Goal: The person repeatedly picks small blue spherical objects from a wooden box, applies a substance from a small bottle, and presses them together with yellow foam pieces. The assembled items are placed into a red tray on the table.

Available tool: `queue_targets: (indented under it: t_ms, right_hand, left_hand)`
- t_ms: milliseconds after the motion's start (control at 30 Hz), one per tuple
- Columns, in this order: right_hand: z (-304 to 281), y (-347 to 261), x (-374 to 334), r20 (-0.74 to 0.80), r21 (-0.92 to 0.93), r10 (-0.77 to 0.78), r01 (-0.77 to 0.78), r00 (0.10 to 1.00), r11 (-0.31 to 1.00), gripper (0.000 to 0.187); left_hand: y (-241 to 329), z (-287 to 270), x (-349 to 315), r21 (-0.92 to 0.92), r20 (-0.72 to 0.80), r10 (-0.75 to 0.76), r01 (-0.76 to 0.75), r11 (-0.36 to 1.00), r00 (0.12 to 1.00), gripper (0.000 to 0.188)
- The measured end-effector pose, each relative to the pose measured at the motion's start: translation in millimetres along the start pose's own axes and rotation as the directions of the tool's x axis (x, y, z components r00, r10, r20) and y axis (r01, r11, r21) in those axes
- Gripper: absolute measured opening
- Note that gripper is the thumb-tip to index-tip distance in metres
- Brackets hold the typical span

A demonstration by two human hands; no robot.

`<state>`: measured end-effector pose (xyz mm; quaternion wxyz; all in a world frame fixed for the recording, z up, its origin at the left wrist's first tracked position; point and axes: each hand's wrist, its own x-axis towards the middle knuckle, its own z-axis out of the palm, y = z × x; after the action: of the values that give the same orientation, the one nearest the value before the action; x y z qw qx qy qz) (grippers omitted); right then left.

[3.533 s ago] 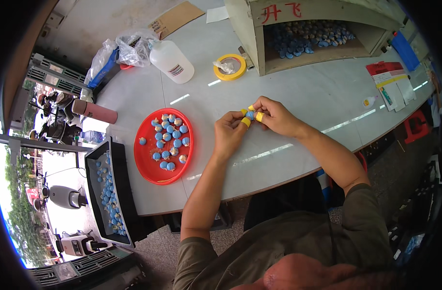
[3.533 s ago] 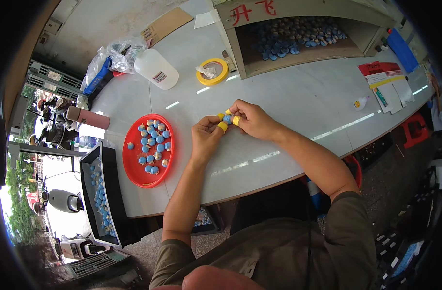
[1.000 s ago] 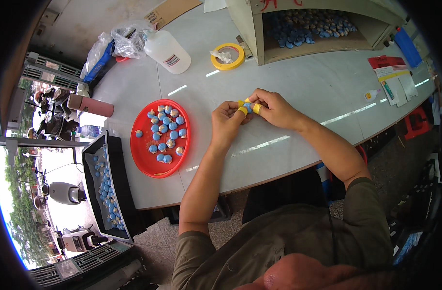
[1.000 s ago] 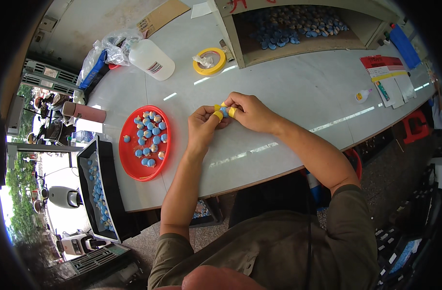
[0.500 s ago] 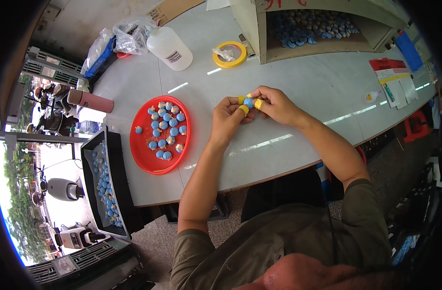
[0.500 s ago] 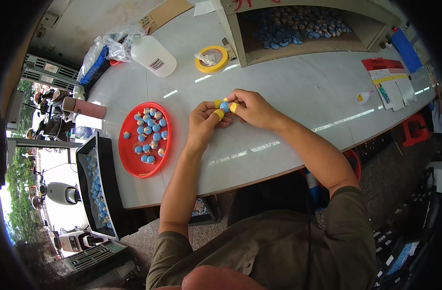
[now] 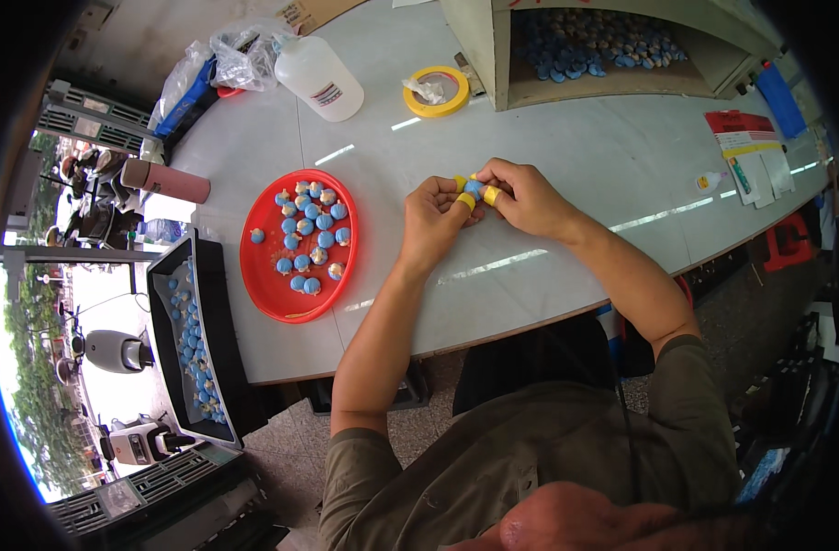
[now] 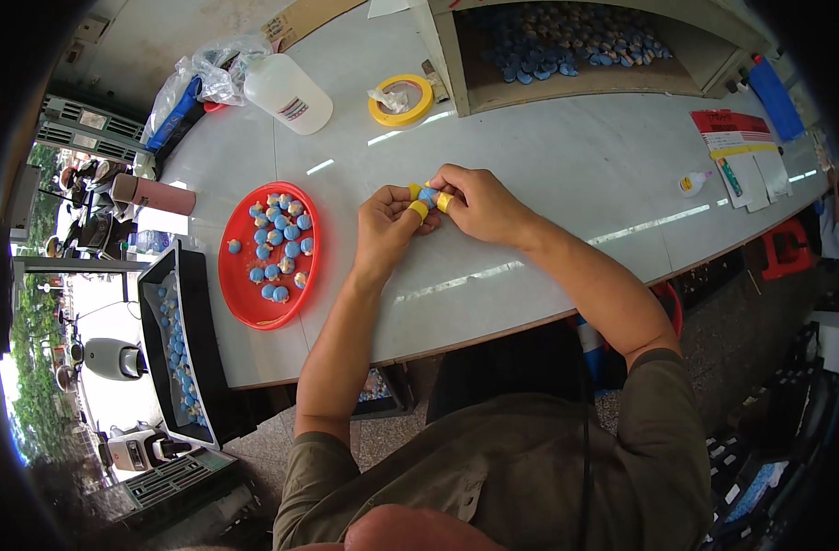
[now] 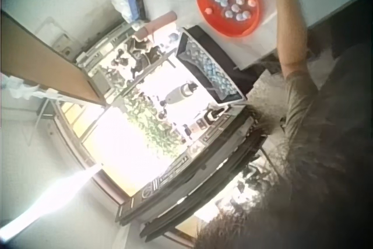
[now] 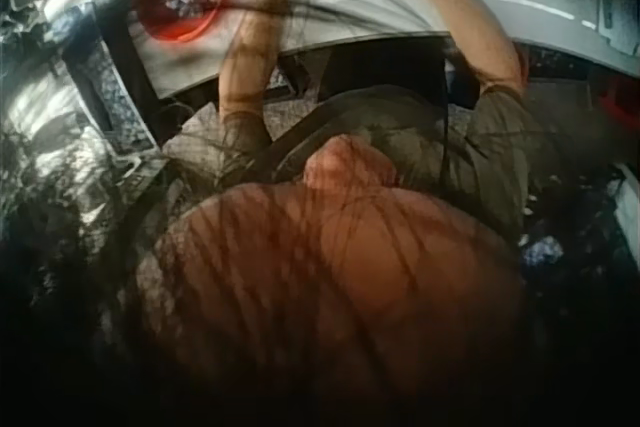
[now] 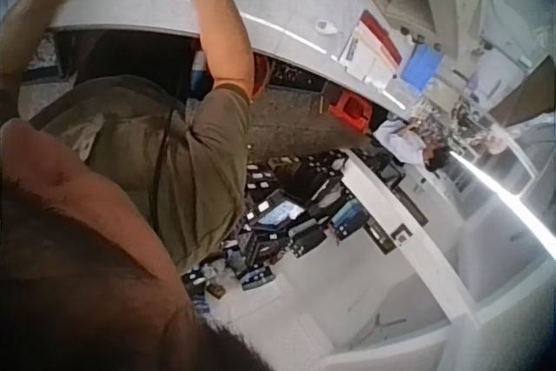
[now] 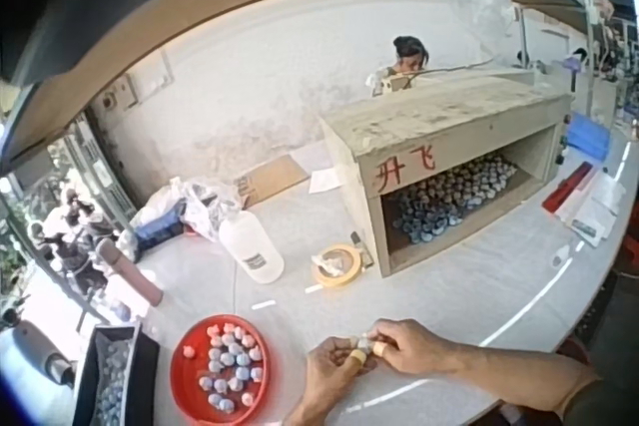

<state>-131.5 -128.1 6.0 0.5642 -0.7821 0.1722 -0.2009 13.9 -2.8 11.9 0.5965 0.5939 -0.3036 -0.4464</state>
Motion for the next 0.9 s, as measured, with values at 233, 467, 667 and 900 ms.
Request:
queue_targets:
  t_ms: [233,467,667,900]
  right_hand:
    - [2,2,0,-0.030,-0.029,-0.051,0.050,0.998,0.998,0.017]
    - [-3,-13,6,0.004,0.146,0.164,-0.163,0.986,0.976,0.012]
    - [1,-6,9,-0.031,0.235,0.168,-0.157,0.985,0.959,0.015]
    - [6,-10,3,-0.084,0.321,0.137,-0.103,0.987,0.941,0.015]
  left_hand:
    - [0,0,-1,0.006,-0.016,0.003,-0.003,1.000,1.000,0.026]
    - [5,-6,3,-0.015,0.033,-0.036,0.036,0.999,0.999,0.030]
    - [10,-4,-2,-0.209,0.069,-0.118,0.130,0.969,0.991,0.034]
    - [1,-9,-3,-0.454,-0.078,-0.049,0.009,0.891,0.996,0.029]
